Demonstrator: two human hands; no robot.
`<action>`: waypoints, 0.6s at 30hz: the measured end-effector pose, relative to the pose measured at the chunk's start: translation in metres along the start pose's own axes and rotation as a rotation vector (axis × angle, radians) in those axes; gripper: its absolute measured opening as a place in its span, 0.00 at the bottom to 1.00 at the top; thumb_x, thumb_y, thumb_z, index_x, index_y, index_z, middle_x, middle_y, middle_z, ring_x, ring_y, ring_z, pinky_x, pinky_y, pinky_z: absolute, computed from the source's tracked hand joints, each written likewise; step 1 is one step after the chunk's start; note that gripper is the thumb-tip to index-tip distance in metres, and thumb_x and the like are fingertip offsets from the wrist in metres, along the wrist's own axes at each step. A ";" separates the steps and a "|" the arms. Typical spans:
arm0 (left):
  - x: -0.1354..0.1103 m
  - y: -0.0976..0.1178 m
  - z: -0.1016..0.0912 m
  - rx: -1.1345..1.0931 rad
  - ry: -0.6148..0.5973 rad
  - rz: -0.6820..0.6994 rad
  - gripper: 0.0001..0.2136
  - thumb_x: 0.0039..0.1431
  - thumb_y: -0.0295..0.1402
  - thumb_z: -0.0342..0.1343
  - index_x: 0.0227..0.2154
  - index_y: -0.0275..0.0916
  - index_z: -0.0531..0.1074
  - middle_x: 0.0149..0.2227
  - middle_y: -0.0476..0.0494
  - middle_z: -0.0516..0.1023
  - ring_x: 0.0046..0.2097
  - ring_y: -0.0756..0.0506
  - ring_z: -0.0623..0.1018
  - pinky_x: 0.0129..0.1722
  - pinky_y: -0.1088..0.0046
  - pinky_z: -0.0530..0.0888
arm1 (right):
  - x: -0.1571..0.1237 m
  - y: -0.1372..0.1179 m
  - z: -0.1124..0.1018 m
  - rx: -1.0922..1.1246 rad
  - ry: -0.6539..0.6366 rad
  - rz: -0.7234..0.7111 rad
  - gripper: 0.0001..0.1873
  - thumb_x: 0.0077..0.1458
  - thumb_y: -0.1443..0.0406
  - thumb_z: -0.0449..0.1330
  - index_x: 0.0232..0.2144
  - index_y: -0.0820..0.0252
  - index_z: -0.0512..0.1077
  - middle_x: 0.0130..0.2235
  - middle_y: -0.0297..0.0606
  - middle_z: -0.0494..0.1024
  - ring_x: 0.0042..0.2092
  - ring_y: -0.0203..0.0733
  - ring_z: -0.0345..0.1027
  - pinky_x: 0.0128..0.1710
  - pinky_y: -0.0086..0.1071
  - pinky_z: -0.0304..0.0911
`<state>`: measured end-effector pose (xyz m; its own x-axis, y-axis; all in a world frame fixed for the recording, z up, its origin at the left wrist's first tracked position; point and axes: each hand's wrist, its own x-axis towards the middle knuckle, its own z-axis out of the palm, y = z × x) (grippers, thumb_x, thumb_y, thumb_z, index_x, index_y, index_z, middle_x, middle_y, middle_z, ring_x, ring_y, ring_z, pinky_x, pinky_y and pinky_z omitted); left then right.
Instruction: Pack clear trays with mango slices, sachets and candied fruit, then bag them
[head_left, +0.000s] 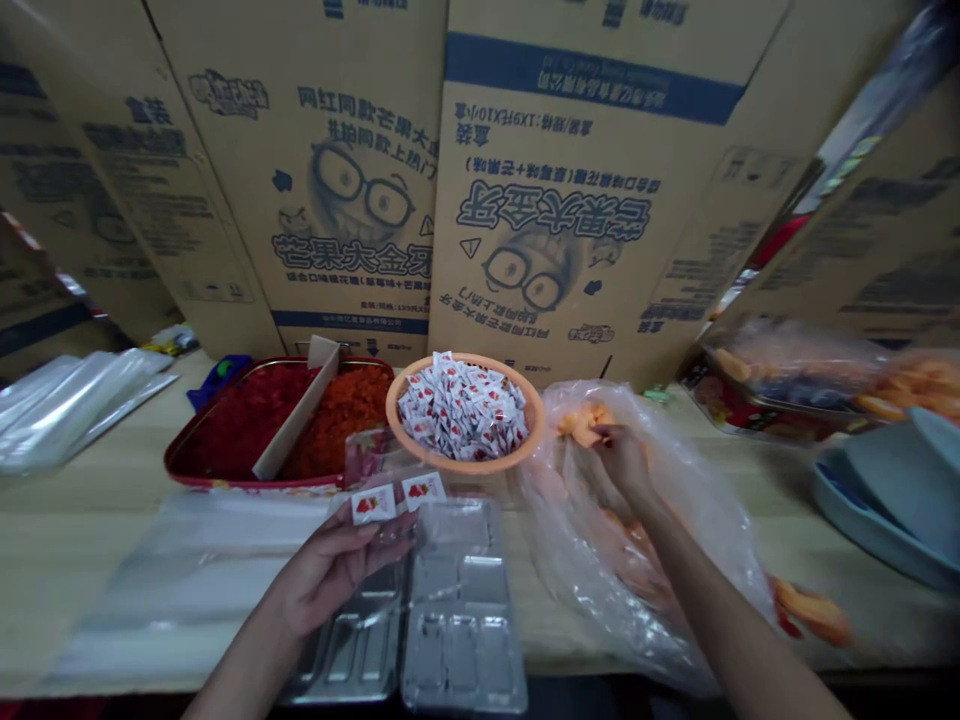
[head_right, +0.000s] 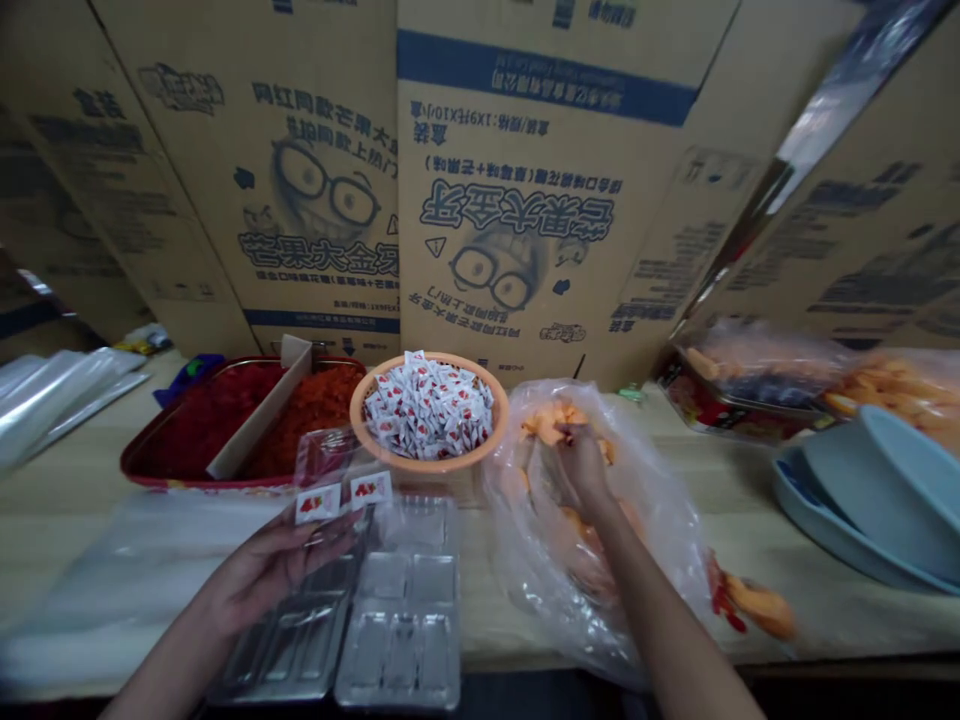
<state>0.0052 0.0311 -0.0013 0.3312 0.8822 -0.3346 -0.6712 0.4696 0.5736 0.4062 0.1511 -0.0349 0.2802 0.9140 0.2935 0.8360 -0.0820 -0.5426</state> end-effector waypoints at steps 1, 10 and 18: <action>0.002 0.001 0.001 0.001 -0.014 0.000 0.15 0.49 0.16 0.52 0.40 0.34 0.70 0.46 0.38 0.75 0.52 0.36 0.69 0.53 0.52 0.64 | -0.004 -0.012 -0.006 0.071 -0.009 -0.054 0.11 0.51 0.67 0.49 0.35 0.64 0.69 0.37 0.44 0.71 0.38 0.43 0.66 0.37 0.37 0.62; 0.011 -0.002 0.014 0.041 -0.094 -0.128 0.12 0.56 0.29 0.51 0.43 0.31 0.68 0.41 0.34 0.77 0.44 0.39 0.76 0.45 0.58 0.69 | -0.069 -0.189 -0.038 0.568 -0.755 -1.016 0.11 0.57 0.68 0.50 0.33 0.57 0.72 0.36 0.37 0.73 0.40 0.35 0.64 0.41 0.32 0.60; 0.008 -0.003 0.015 0.036 -0.113 -0.145 0.14 0.57 0.36 0.51 0.43 0.34 0.67 0.40 0.36 0.77 0.43 0.38 0.76 0.41 0.60 0.71 | -0.068 -0.223 0.001 0.597 -0.780 -1.168 0.09 0.55 0.71 0.52 0.31 0.58 0.72 0.35 0.35 0.72 0.38 0.32 0.63 0.39 0.29 0.58</action>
<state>0.0199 0.0371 0.0052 0.4964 0.8028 -0.3304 -0.5880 0.5909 0.5524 0.1998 0.1079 0.0654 -0.8512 0.3423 0.3978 0.0460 0.8037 -0.5932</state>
